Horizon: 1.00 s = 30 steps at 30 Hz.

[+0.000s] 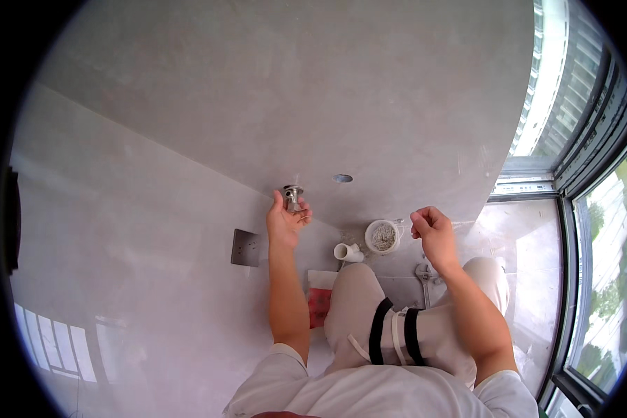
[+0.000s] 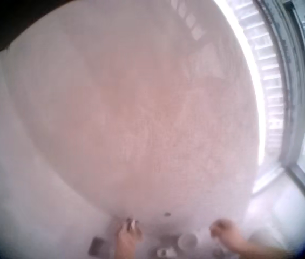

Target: The person wipes the underside of a cabinet with a cloth, then walks through a room under construction to gather tools and parts. They sit on the floor and assemble a plumbing fixture, screwing a metal pipe into a wall outlet.

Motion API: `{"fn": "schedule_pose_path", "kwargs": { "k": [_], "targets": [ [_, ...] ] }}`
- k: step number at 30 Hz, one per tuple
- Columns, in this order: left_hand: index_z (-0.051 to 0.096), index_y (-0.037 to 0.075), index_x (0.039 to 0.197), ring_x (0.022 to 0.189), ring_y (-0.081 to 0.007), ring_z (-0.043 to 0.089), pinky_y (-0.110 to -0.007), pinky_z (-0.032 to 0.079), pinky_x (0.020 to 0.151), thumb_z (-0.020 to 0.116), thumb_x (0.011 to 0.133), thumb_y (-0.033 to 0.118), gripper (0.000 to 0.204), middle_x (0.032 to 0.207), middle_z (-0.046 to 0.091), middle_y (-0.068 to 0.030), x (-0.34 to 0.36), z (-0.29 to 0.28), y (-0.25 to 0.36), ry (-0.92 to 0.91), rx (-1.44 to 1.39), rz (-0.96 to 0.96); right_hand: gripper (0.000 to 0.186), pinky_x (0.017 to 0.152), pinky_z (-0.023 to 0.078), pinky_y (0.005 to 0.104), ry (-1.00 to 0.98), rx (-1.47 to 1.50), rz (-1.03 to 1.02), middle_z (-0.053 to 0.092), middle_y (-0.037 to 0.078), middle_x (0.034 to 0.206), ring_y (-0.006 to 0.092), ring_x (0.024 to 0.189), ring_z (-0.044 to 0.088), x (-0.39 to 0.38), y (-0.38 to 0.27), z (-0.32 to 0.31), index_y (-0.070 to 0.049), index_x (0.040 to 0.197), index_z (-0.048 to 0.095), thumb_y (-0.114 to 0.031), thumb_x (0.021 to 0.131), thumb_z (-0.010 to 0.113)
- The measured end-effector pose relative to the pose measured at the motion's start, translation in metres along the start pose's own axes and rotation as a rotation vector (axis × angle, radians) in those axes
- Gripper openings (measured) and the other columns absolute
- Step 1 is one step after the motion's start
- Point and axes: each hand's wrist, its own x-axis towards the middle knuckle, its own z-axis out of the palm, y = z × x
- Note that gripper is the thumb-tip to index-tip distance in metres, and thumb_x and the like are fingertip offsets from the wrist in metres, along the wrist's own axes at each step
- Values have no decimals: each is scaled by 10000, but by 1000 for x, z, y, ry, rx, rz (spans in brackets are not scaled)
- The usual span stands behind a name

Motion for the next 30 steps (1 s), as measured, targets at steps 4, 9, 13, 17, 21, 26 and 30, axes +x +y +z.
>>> {"fn": "schedule_pose_path", "kwargs": {
  "k": [4,9,13,17,21,26,30],
  "targets": [
    [577,-24,1024,731,-192,523,-291,435,614,583,982,417,444,781,528,-81,21,-14,-9,-401,-821,-399,180,612,471,259,5,-39,-22,602,22,706,93,641,554,2,7,2,0,889,613,-160,971,619],
    [543,17,917,518,-119,424,-251,328,457,677,928,358,366,686,468,-13,51,-34,-28,-683,-1081,-500,191,596,460,256,39,-100,-6,601,26,693,94,629,553,9,9,4,9,883,614,-162,969,617],
    [548,24,884,468,-106,371,-248,268,437,705,897,385,394,620,444,5,48,-31,-13,-557,-848,-504,195,580,452,256,67,-77,-25,600,23,681,91,617,547,12,10,-1,11,879,622,-163,968,619],
    [568,27,874,460,-127,365,-280,266,455,672,902,445,432,611,461,-3,45,-33,-8,-434,-681,-496,190,580,448,253,67,-48,-18,600,19,682,86,617,542,8,5,-2,9,880,622,-160,967,621],
    [576,42,846,458,-139,366,-298,267,465,642,916,472,441,622,499,-15,42,-35,-4,-310,-490,-446,187,584,438,248,52,4,-3,597,13,687,81,628,538,3,0,-1,2,884,619,-164,968,624],
    [577,57,818,467,-135,405,-278,281,439,672,926,370,345,638,521,-18,33,-18,5,32,-191,-327,183,594,430,243,32,22,1,594,9,691,78,638,535,-1,-13,-6,-9,888,614,-172,971,623],
    [590,55,820,486,-107,424,-245,278,416,719,909,277,272,653,516,-1,27,4,8,305,6,-213,179,597,429,240,29,61,18,598,7,698,76,642,536,0,-19,-9,-13,889,615,-171,972,622]
  ]
}}
